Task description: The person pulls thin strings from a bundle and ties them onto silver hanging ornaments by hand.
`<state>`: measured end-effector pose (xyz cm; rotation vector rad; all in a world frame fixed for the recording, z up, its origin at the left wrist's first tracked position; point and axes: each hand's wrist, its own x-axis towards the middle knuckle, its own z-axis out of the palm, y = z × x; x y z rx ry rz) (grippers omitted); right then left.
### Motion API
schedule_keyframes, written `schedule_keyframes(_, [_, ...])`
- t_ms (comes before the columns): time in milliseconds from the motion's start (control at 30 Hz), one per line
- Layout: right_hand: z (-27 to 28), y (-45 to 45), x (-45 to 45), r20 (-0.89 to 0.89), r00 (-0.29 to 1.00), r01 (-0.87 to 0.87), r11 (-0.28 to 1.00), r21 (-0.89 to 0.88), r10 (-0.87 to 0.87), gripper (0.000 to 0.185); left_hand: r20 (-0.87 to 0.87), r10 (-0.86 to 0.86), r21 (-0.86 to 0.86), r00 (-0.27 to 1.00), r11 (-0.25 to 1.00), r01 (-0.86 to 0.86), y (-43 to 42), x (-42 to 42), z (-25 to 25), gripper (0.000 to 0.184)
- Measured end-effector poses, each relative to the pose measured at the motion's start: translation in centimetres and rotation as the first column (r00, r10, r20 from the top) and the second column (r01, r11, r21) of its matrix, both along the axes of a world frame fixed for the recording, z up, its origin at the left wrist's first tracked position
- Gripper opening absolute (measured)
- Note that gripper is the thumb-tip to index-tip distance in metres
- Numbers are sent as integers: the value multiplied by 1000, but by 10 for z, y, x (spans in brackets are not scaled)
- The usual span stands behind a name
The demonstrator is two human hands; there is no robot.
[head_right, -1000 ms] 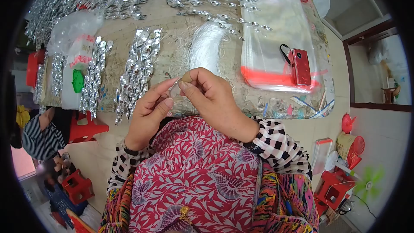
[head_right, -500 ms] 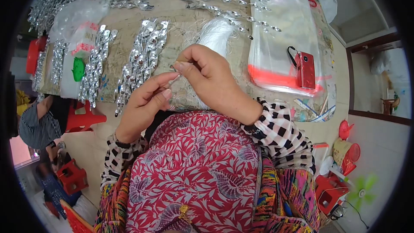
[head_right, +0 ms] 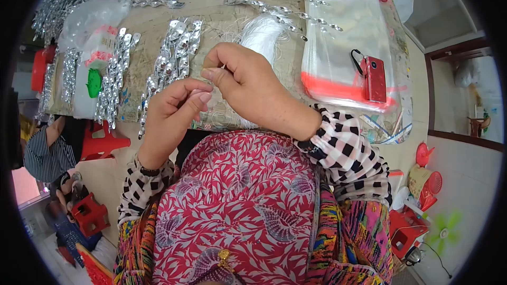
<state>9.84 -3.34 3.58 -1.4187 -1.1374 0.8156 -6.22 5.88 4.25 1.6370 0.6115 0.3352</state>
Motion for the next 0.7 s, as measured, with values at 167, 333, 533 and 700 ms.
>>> schedule_keyframes(167, [-4,2,8,-82,996,38,999,-16,-40,7,32,5,187,999,982,-11,8,0,-3,14])
schedule_keyframes(333, [-8,-2,16,-213,973,76,995,-68,-89,8,-27,65,155,998,986,-60,7,1,6,14])
schedule_keyframes(533, [-8,-17,37,-294,950,100,995,-28,-104,10,-15,75,88,997,993,-73,4,6,10,15])
schedule_keyframes(700, [-2,-51,51,-55,990,128,989,-68,-132,7,-14,-28,123,1000,992,30,-6,21,-1,15])
